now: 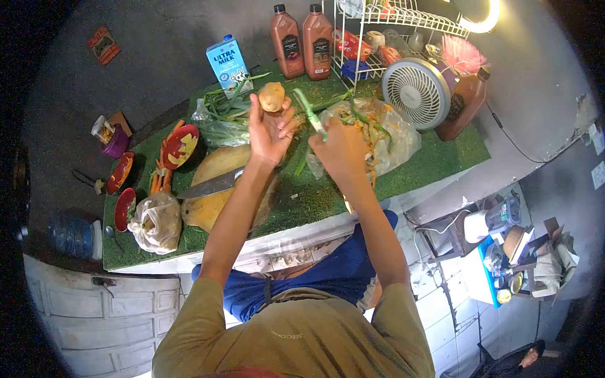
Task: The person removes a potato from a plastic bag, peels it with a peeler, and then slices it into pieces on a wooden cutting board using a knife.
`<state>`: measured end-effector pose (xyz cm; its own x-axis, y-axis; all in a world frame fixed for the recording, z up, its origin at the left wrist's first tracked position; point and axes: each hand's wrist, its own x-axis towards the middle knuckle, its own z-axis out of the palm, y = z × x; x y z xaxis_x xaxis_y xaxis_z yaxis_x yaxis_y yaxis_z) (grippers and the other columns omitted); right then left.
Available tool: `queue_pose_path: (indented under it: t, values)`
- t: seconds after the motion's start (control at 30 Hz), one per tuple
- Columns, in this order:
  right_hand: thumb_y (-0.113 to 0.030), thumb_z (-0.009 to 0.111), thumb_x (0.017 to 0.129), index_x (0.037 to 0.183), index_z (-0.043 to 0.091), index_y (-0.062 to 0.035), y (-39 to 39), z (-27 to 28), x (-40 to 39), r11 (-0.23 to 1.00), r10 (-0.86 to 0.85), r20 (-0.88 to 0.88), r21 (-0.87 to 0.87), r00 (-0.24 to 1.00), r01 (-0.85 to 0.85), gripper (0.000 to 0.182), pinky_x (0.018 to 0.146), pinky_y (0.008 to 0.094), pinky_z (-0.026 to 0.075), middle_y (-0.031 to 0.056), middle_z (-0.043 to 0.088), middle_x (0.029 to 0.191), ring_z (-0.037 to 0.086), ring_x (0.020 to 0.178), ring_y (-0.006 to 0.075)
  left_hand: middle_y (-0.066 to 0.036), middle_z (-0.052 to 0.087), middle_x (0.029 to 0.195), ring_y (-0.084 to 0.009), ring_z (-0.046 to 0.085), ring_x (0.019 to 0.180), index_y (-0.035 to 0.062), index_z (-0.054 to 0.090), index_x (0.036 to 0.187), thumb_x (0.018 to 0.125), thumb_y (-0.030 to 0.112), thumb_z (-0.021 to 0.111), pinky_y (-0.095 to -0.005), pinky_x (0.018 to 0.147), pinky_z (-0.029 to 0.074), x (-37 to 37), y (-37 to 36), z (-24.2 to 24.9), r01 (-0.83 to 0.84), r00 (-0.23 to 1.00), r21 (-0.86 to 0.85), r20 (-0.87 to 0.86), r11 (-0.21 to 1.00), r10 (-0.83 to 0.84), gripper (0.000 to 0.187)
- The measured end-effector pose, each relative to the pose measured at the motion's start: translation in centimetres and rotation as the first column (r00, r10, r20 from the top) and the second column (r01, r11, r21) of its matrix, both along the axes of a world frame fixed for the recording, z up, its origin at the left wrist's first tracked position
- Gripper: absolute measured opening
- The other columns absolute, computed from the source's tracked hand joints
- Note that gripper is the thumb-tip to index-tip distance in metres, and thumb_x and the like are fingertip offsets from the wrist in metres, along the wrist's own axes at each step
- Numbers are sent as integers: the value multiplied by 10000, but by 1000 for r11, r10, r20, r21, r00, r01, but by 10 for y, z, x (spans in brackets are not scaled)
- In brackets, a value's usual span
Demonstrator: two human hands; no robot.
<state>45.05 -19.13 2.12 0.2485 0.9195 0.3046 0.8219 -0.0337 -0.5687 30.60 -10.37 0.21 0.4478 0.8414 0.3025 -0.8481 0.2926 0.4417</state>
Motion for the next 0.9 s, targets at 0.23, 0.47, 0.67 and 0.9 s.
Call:
queue_pose_path:
  t: [0.23, 0.47, 0.67, 0.9]
  values:
    - [-136, 646, 791, 996, 596, 33, -7, -4, 70, 851, -1, -33, 525, 999, 18, 271, 721, 483, 490, 188, 589, 887, 599, 740, 385, -18, 447, 791, -86, 338, 556, 100, 516, 1156, 1023, 593, 361, -220, 450, 257, 29, 0, 10, 126, 989, -69, -63, 990, -131, 534]
    - [-102, 568, 842, 982, 505, 4, -29, -11, 77, 950, 279, -318, 232, 906, -211, 186, 629, 473, 458, 239, 592, 742, 612, 694, 410, -6, 408, 730, -94, 278, 500, 91, 504, 1024, 1047, 567, 288, -229, 452, 247, 74, 1, -7, 255, 941, -216, -168, 942, -294, 523]
    - [-66, 555, 871, 1119, 490, -10, -25, -28, 74, 932, 282, -66, 257, 957, -256, 263, 642, 486, 488, 242, 609, 801, 631, 769, 433, 26, 428, 692, -76, 273, 465, 170, 466, 883, 1070, 503, 261, -230, 437, 262, 90, -14, -11, 166, 916, -226, -325, 960, -235, 434]
    - [-83, 569, 930, 1279, 510, -29, -24, -33, 69, 895, 258, 199, 318, 945, -312, 358, 651, 461, 522, 174, 633, 961, 656, 817, 390, 23, 405, 662, -70, 269, 464, 140, 458, 828, 1059, 515, 289, -232, 435, 272, 90, -21, 2, 32, 915, -341, -369, 939, -165, 472]
